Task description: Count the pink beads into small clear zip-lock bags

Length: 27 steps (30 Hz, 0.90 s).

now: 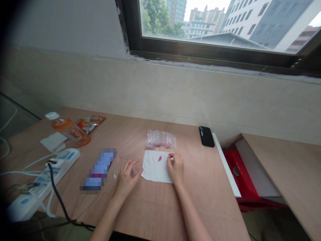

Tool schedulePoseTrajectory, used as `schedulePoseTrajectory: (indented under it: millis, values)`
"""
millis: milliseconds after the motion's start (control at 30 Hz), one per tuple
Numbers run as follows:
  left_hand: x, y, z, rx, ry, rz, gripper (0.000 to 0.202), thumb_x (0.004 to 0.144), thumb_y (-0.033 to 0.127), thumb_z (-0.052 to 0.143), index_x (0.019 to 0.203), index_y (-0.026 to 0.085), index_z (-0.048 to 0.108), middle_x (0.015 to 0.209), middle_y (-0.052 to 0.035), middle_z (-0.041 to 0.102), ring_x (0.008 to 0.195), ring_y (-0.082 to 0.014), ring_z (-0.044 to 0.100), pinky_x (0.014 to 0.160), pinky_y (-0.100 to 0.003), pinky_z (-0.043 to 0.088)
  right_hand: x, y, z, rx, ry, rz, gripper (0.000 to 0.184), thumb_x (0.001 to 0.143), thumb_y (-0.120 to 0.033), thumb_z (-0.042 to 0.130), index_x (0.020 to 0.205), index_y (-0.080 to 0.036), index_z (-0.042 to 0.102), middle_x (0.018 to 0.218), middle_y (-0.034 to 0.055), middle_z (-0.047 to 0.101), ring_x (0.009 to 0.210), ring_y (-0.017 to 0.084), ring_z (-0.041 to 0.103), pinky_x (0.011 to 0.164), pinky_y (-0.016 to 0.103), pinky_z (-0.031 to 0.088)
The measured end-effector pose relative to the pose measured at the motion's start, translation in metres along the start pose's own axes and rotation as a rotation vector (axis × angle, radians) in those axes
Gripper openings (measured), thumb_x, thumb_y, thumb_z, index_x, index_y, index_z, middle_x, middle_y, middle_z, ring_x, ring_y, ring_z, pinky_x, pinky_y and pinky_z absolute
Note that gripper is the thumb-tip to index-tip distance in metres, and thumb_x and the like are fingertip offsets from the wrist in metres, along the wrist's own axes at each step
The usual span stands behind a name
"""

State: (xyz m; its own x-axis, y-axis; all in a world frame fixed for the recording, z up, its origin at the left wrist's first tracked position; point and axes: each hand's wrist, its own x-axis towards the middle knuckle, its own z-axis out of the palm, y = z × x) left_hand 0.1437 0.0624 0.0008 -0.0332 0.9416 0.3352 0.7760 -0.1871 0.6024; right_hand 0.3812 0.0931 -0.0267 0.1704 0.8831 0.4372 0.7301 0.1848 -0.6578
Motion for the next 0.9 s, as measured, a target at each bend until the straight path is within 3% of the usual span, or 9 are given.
schedulePoseTrajectory:
  millis: [167, 267, 433, 667, 900]
  values:
    - [0.014, -0.029, -0.027, 0.321, -0.182, 0.047, 0.067, 0.071, 0.053, 0.061, 0.127, 0.02, 0.048, 0.129, -0.0133, 0.051, 0.117, -0.0336, 0.045, 0.096, -0.049, 0.033, -0.001, -0.003, -0.001, -0.02, -0.01, -0.025, 0.012, 0.085, -0.026, 0.047, 0.084, -0.019, 0.057, 0.084, 0.0063, 0.062, 0.082, 0.022, 0.052, 0.075, 0.034, 0.038]
    - [0.012, -0.039, -0.024, 0.357, -0.264, 0.11, 0.07, 0.07, 0.057, 0.06, 0.127, 0.018, 0.048, 0.131, -0.0149, 0.05, 0.121, -0.0332, 0.042, 0.099, -0.048, 0.029, 0.0, -0.004, -0.002, -0.041, -0.022, -0.038, 0.01, 0.084, -0.025, 0.048, 0.083, -0.019, 0.057, 0.082, 0.0059, 0.062, 0.082, 0.022, 0.051, 0.075, 0.034, 0.037]
    - [0.005, -0.047, -0.015, 0.329, -0.245, 0.076, 0.062, 0.071, 0.053, 0.06, 0.124, 0.021, 0.05, 0.13, -0.0119, 0.051, 0.121, -0.0305, 0.043, 0.099, -0.045, 0.03, 0.0, -0.007, -0.001, -0.065, -0.036, -0.057, 0.008, 0.083, -0.023, 0.049, 0.08, -0.02, 0.056, 0.081, 0.005, 0.061, 0.081, 0.021, 0.051, 0.075, 0.033, 0.036]
    - [0.017, -0.021, -0.009, 0.234, -0.197, 0.128, 0.06, 0.071, 0.049, 0.064, 0.122, 0.021, 0.049, 0.122, -0.01, 0.056, 0.113, -0.0286, 0.049, 0.095, -0.044, 0.032, 0.001, -0.014, -0.003, -0.105, -0.111, -0.142, 0.011, 0.083, -0.02, 0.051, 0.085, -0.02, 0.061, 0.084, 0.005, 0.061, 0.083, 0.021, 0.051, 0.076, 0.033, 0.036]
    - [0.025, 0.011, 0.032, 0.096, -0.206, 0.207, 0.064, 0.069, 0.05, 0.066, 0.124, 0.023, 0.048, 0.122, -0.0093, 0.056, 0.111, -0.027, 0.05, 0.095, -0.042, 0.033, -0.001, -0.018, -0.003, -0.172, -0.193, -0.27, 0.019, 0.083, -0.021, 0.054, 0.097, -0.025, 0.067, 0.093, 0.0054, 0.061, 0.089, 0.021, 0.05, 0.079, 0.034, 0.036]
